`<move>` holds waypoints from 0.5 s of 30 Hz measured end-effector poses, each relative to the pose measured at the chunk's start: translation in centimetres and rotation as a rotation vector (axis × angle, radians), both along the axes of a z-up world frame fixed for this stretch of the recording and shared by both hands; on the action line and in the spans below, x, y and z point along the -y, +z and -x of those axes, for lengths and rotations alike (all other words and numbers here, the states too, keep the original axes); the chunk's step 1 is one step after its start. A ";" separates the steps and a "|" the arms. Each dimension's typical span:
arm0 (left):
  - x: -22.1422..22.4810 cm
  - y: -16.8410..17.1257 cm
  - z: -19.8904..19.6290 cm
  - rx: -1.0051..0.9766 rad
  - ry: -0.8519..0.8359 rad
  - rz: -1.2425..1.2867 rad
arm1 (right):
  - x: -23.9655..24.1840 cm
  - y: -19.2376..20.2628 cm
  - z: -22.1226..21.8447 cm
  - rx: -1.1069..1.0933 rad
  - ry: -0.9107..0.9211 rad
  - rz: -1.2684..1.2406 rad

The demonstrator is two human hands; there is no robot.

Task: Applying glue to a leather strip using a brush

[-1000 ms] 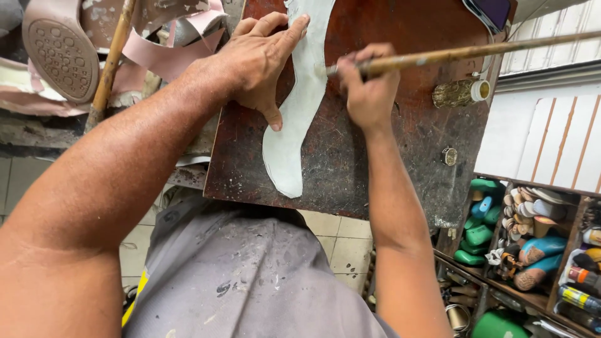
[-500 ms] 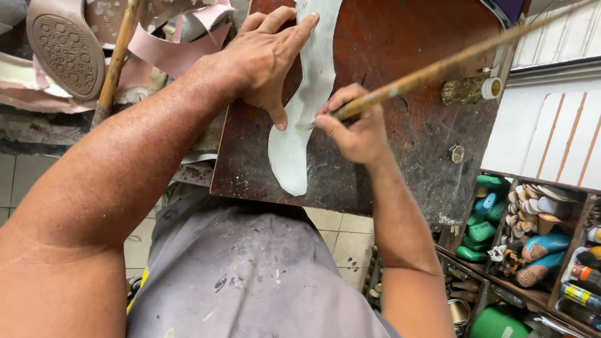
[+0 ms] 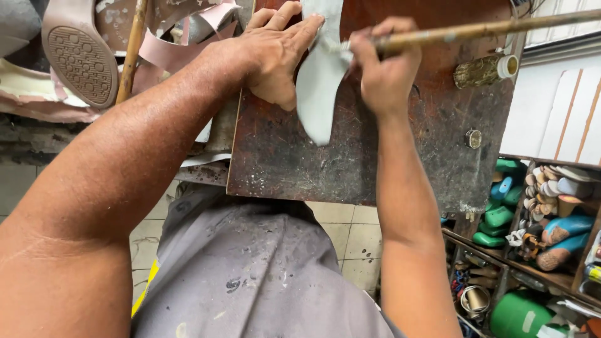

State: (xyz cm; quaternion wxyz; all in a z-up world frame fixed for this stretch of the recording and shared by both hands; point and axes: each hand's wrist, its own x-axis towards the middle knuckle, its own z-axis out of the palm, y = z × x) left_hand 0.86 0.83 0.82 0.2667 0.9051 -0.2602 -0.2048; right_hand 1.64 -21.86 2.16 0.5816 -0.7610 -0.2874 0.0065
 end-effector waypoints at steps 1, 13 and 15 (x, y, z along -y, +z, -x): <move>-0.3 1.3 0.3 -0.065 0.030 0.026 | -0.2 -0.3 -1.1 0.010 -0.061 0.001; -0.7 0.1 0.5 -0.064 0.082 0.146 | 5.6 3.1 7.4 -0.489 0.243 -0.291; -0.6 0.1 0.4 -0.009 0.084 0.164 | 6.3 3.3 8.1 -0.466 0.196 -0.230</move>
